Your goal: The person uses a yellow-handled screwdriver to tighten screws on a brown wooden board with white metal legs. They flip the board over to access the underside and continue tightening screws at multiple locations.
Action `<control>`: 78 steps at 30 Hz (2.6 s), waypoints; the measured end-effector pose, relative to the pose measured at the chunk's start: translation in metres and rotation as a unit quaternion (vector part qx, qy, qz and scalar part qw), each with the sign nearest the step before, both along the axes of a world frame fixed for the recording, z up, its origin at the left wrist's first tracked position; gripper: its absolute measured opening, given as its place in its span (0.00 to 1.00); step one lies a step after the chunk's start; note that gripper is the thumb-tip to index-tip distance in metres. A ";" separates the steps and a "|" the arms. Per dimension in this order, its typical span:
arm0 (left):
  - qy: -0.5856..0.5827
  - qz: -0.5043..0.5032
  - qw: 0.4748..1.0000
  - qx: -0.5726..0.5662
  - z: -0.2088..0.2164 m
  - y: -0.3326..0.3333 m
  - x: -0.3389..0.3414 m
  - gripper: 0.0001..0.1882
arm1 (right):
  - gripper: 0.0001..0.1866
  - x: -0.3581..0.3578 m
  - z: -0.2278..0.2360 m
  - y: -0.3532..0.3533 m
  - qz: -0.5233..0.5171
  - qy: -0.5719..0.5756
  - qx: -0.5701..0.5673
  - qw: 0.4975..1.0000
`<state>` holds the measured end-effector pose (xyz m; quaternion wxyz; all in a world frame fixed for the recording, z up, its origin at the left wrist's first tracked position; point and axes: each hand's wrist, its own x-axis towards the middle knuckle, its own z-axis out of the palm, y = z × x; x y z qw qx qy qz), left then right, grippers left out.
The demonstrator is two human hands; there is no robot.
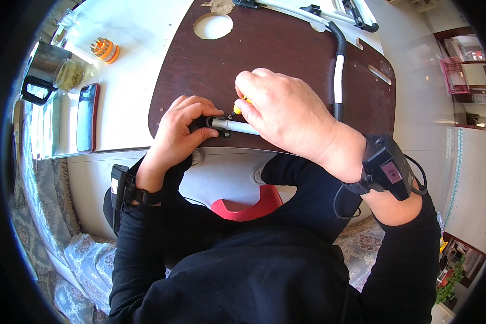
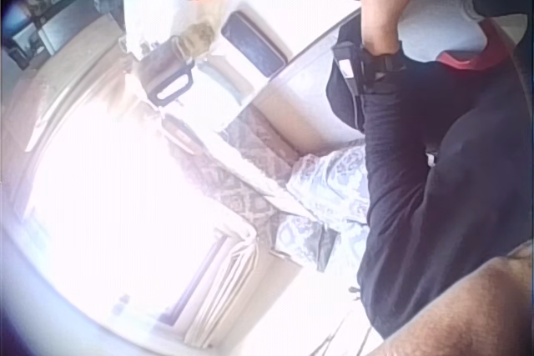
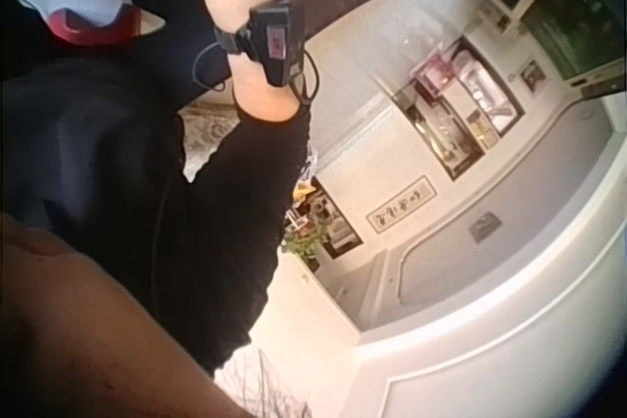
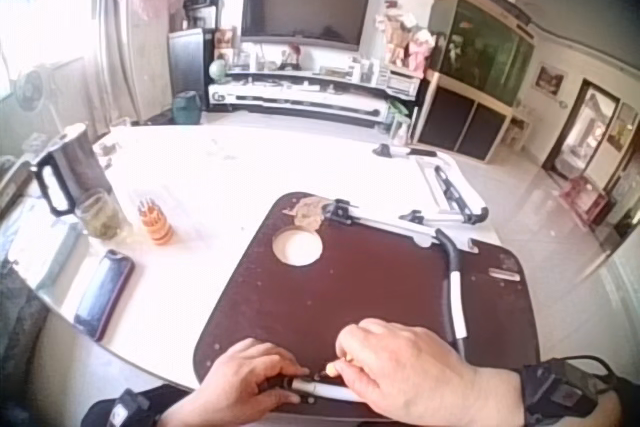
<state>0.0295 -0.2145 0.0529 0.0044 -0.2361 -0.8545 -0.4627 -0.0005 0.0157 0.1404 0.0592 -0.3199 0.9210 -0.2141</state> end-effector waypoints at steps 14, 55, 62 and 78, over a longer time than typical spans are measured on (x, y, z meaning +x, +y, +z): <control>-0.009 0.001 1.000 -0.009 -0.003 -0.001 0.000 0.18 | 0.06 -0.011 0.015 -0.023 0.224 0.070 0.094 0.968; -0.109 -0.050 0.976 0.180 -0.019 0.028 -0.020 0.09 | 0.16 -0.027 0.060 -0.039 0.185 -0.065 0.340 0.920; -0.102 -0.048 0.980 0.162 -0.017 0.032 -0.020 0.09 | 0.25 -0.027 0.052 -0.073 0.043 -0.179 0.391 0.902; -0.177 -0.025 0.924 0.338 -0.027 0.030 -0.028 0.23 | 0.11 -0.047 0.042 -0.061 0.305 -0.065 0.446 0.839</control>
